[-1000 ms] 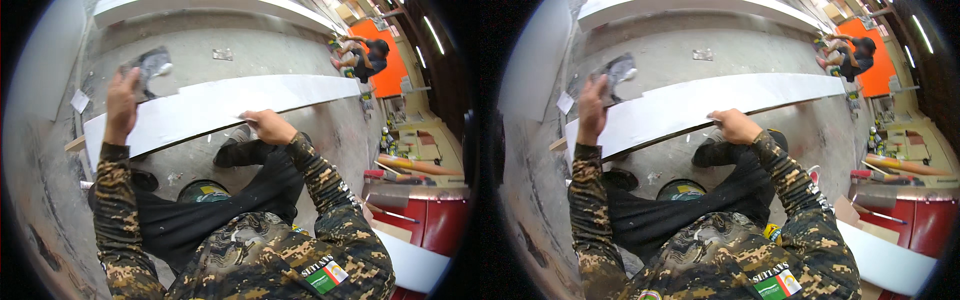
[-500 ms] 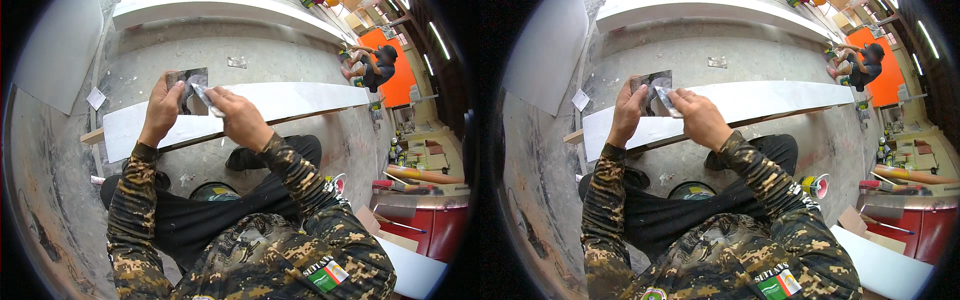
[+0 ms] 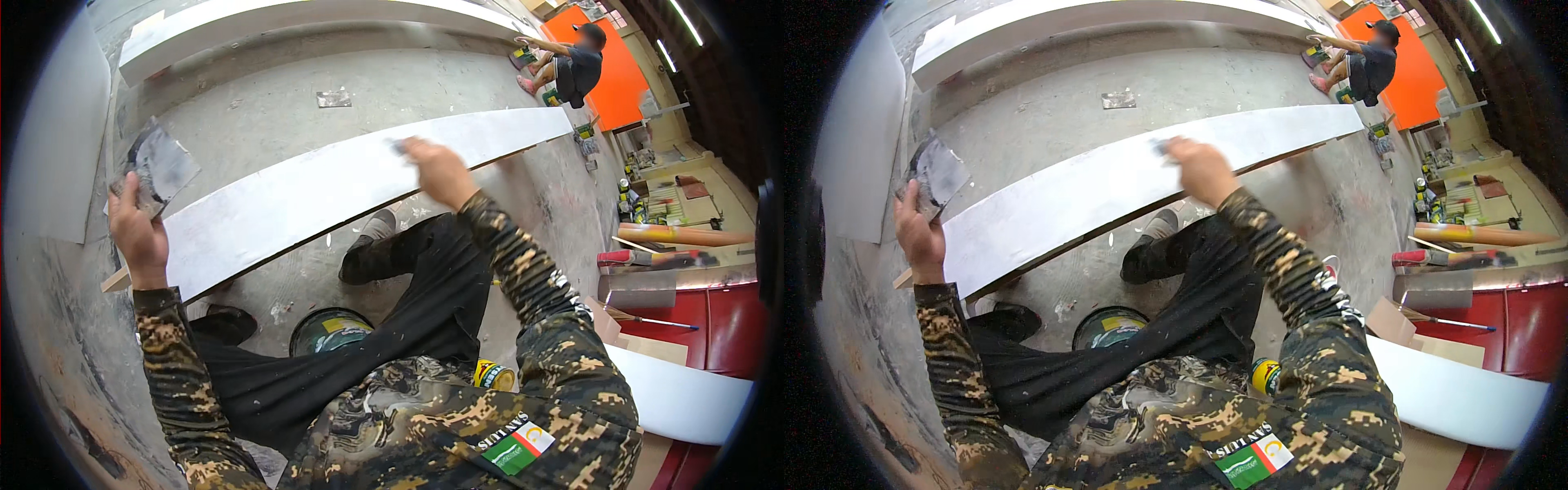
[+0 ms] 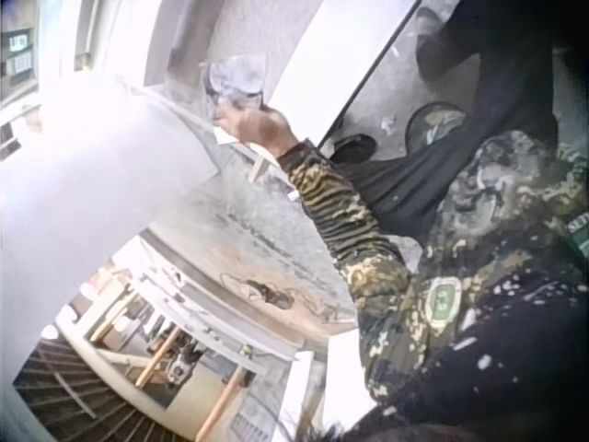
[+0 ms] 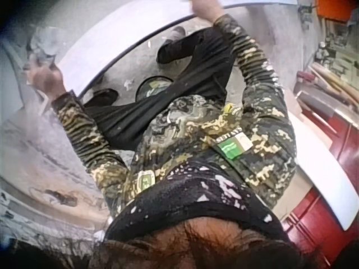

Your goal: Sanding the surface of a long white wooden beam and applying filler material using a small spatula tool.

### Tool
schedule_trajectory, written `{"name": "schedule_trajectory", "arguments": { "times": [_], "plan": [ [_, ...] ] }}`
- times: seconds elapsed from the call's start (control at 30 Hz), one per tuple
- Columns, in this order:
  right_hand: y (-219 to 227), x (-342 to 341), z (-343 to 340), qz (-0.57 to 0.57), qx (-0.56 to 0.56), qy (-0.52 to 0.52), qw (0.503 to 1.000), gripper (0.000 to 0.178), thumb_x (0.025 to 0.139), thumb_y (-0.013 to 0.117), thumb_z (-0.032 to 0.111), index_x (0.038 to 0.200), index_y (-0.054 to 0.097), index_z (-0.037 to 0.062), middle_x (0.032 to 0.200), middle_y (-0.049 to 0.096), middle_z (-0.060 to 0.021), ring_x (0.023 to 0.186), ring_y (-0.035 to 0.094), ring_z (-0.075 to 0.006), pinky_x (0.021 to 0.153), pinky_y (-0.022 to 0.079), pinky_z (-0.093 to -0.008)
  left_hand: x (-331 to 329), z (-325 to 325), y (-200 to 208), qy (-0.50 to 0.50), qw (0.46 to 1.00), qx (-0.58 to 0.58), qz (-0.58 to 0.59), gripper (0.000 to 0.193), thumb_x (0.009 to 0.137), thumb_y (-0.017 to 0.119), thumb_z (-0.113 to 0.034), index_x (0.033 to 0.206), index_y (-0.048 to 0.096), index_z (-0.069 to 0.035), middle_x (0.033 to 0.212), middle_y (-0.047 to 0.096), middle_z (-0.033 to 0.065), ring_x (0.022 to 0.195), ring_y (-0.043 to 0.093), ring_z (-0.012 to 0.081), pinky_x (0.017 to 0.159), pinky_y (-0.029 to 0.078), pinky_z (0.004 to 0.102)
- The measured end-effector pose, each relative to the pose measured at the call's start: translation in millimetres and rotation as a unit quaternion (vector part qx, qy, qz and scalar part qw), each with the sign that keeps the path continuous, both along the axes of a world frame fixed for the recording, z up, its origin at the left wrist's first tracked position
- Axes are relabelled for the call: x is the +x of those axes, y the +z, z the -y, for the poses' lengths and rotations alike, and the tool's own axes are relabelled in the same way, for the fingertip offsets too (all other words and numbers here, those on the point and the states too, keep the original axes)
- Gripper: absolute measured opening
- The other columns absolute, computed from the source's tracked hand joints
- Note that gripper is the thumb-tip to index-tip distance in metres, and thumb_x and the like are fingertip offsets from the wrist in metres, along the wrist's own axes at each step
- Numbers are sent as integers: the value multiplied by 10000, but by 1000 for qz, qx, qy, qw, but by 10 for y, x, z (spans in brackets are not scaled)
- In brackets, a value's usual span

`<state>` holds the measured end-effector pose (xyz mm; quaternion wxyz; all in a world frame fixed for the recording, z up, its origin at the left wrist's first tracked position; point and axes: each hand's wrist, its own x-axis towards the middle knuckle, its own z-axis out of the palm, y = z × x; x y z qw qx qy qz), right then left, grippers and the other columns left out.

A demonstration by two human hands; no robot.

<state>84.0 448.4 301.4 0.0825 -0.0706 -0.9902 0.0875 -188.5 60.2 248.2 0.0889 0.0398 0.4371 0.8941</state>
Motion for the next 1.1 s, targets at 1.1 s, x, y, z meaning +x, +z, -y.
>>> {"name": "schedule_trajectory", "arguments": {
  "times": [1.1],
  "plan": [
    [-291,-244,-989,211,22,-235,948,319,803,532,149,1030,703,2,994,679,-265,946,656,-422,861,518,-467,-48,-85,-97,-61,994,-80,44,371,1033,463,-135,1363,467,34,1315,568,134,1213,569,198,1037,482,314]
  ]
}}
